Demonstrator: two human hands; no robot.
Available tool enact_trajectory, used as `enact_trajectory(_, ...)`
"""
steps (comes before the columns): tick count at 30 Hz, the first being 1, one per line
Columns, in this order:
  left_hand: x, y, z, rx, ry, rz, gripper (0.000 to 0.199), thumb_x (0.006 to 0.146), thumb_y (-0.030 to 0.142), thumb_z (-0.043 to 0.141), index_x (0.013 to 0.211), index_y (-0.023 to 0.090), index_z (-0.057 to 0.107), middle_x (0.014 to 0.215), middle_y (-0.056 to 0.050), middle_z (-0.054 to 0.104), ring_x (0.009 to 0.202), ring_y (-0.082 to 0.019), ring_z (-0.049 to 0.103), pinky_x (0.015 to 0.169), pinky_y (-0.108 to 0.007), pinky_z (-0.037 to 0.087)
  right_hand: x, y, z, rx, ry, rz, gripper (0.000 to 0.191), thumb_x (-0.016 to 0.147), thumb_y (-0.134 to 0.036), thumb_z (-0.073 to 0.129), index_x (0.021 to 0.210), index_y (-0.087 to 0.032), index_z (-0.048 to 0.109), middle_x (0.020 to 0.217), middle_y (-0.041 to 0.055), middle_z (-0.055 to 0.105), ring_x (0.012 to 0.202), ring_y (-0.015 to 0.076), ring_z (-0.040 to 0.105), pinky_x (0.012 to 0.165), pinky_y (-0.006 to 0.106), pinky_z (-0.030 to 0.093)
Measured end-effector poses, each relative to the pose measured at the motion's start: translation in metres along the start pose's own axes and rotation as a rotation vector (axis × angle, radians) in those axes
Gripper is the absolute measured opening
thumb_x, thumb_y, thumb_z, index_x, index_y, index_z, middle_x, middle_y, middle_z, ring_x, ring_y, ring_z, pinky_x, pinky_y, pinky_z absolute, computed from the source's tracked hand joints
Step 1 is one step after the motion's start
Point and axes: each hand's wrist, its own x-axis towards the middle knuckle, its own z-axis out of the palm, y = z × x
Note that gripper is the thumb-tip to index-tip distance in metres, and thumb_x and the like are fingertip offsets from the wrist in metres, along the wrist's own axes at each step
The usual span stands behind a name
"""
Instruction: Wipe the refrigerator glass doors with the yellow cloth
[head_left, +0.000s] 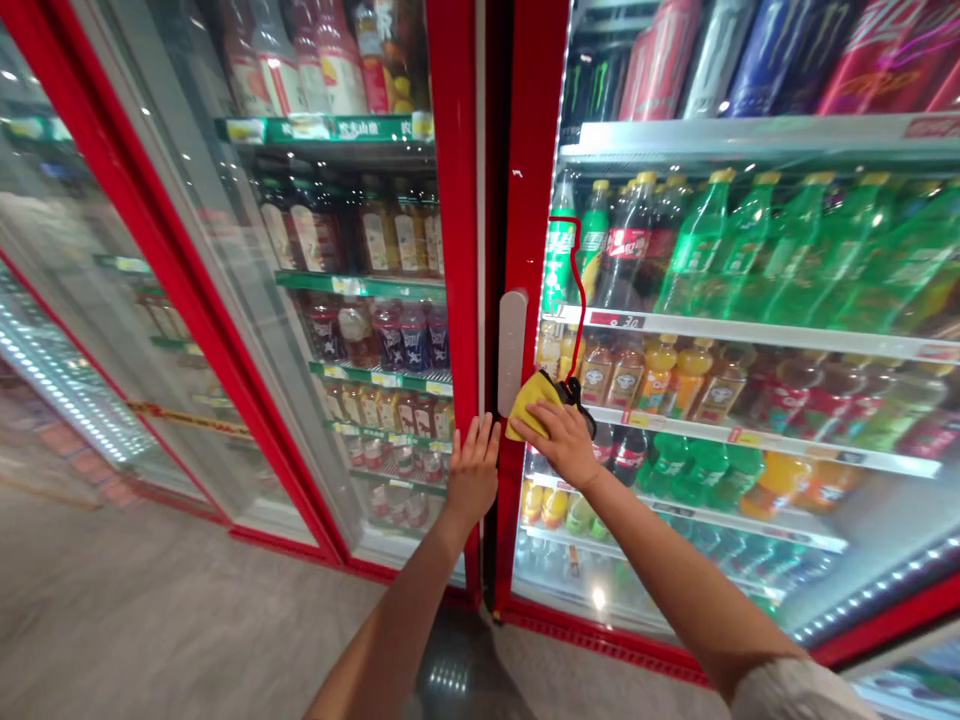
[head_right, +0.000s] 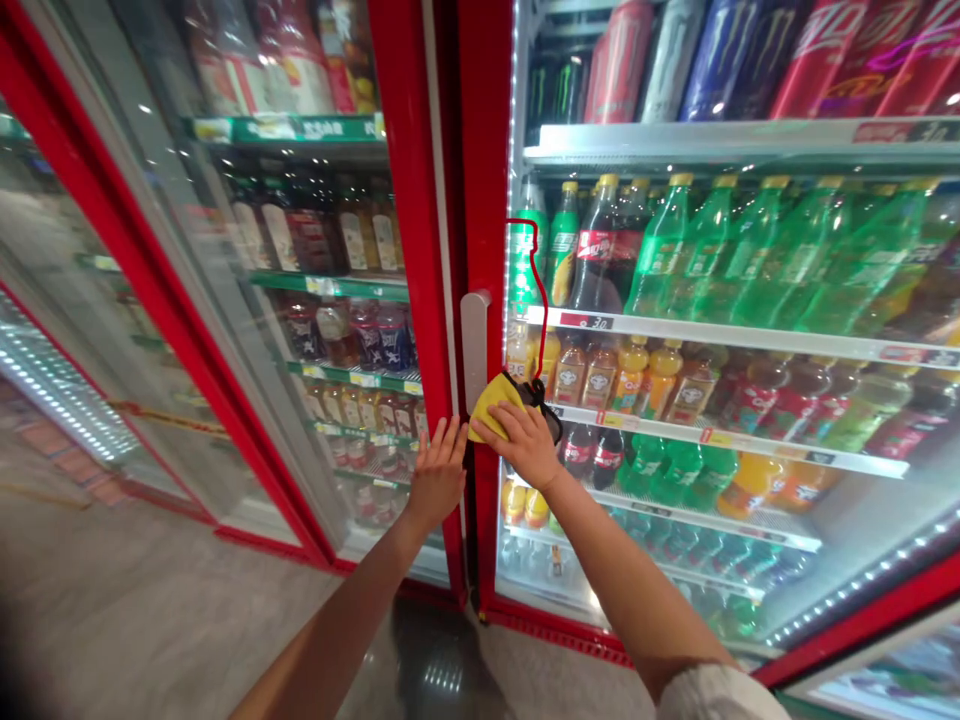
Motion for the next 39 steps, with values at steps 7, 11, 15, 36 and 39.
enact_trajectory(7, -0.005, -0.002, -0.01, 0.009, 0.078, -0.004, 0.076, 0.088, 0.014, 0.046, 0.162, 0.013, 0.029, 0.17, -0.009, 0.025, 0.159, -0.027, 0.02, 0.129, -0.054, 0.019, 0.018, 0.007, 0.02, 0.057, -0.147, -0.152, 0.036, 0.102, -0.019, 0.058, 0.135, -0.032, 0.065, 0.147, 0.0014, 0.063, 0.141, 0.0204, 0.053, 0.112, 0.04, 0.044)
enact_trajectory(11, -0.001, -0.002, -0.012, 0.02, 0.138, 0.023, 0.075, 0.09, 0.015, 0.046, 0.163, 0.014, 0.026, 0.169, -0.008, 0.028, 0.159, -0.026, 0.017, 0.13, -0.052, 0.015, 0.03, 0.02, 0.019, 0.07, -0.187, -0.18, 0.035, 0.102, -0.019, 0.056, 0.135, -0.029, 0.065, 0.149, 0.0016, 0.061, 0.144, 0.0203, 0.05, 0.118, 0.043, 0.042)
enact_trajectory(15, 0.017, -0.005, -0.02, -0.001, 0.169, 0.066, 0.078, 0.09, 0.017, 0.049, 0.164, 0.015, 0.022, 0.17, -0.008, 0.027, 0.16, -0.028, 0.013, 0.131, -0.055, 0.012, 0.062, 0.033, 0.006, 0.054, -0.187, -0.155, 0.043, 0.104, -0.02, 0.054, 0.144, -0.032, 0.057, 0.154, 0.0006, 0.054, 0.149, 0.0212, 0.044, 0.121, 0.046, 0.04)
enact_trajectory(36, 0.101, -0.016, -0.076, 0.029, 0.211, 0.064, 0.073, 0.092, 0.012, 0.043, 0.163, 0.013, 0.025, 0.171, -0.009, 0.024, 0.16, -0.027, 0.011, 0.13, -0.058, 0.008, 0.15, 0.074, -0.017, 0.135, -0.193, -0.114, 0.05, 0.105, -0.015, 0.041, 0.151, -0.03, 0.05, 0.162, 0.0041, 0.044, 0.158, 0.0229, 0.024, 0.129, 0.056, 0.026)
enact_trajectory(39, 0.087, -0.018, -0.062, 0.039, 0.178, 0.097, 0.072, 0.092, 0.009, 0.04, 0.162, 0.013, 0.027, 0.17, -0.008, 0.026, 0.16, -0.026, 0.011, 0.13, -0.058, 0.009, 0.129, 0.064, -0.012, 0.16, -0.205, -0.117, 0.051, 0.105, -0.015, 0.041, 0.153, -0.03, 0.048, 0.162, 0.0045, 0.044, 0.157, 0.0228, 0.026, 0.128, 0.055, 0.027)
